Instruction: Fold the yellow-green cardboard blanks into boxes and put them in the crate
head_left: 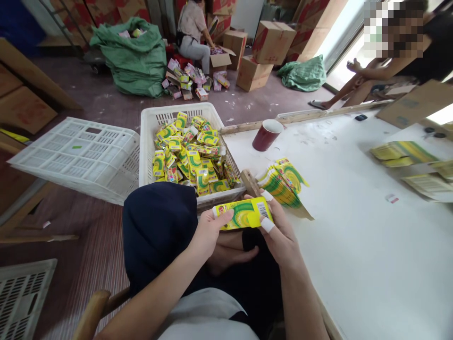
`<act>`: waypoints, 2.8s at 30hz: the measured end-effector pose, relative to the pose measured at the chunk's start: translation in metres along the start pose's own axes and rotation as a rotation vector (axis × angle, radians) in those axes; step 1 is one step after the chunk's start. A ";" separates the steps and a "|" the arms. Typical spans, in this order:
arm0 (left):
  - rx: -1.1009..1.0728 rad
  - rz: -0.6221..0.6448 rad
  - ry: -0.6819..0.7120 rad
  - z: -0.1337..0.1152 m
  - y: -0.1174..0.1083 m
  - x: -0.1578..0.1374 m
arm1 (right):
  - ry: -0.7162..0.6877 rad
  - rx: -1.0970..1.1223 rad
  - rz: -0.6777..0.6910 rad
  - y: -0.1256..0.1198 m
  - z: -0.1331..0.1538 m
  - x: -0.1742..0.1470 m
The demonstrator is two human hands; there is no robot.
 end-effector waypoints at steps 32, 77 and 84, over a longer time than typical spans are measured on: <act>0.080 -0.127 -0.021 0.015 -0.001 -0.004 | -0.206 -0.489 -0.436 -0.015 0.014 -0.004; -0.216 -0.315 0.282 -0.029 -0.015 0.016 | 0.019 -0.046 -0.034 0.063 -0.015 0.001; 0.106 -0.255 0.276 -0.017 -0.032 0.013 | -0.063 -0.128 -0.161 0.025 -0.007 0.008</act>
Point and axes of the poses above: each hand's wrist, its own x-axis towards the middle knuckle, its own y-axis out of the palm, z = x × y, the point moved 8 cm from there along x, towards the middle knuckle, and after that the axes turned 8 degrees about x, right-handed, at the moved point
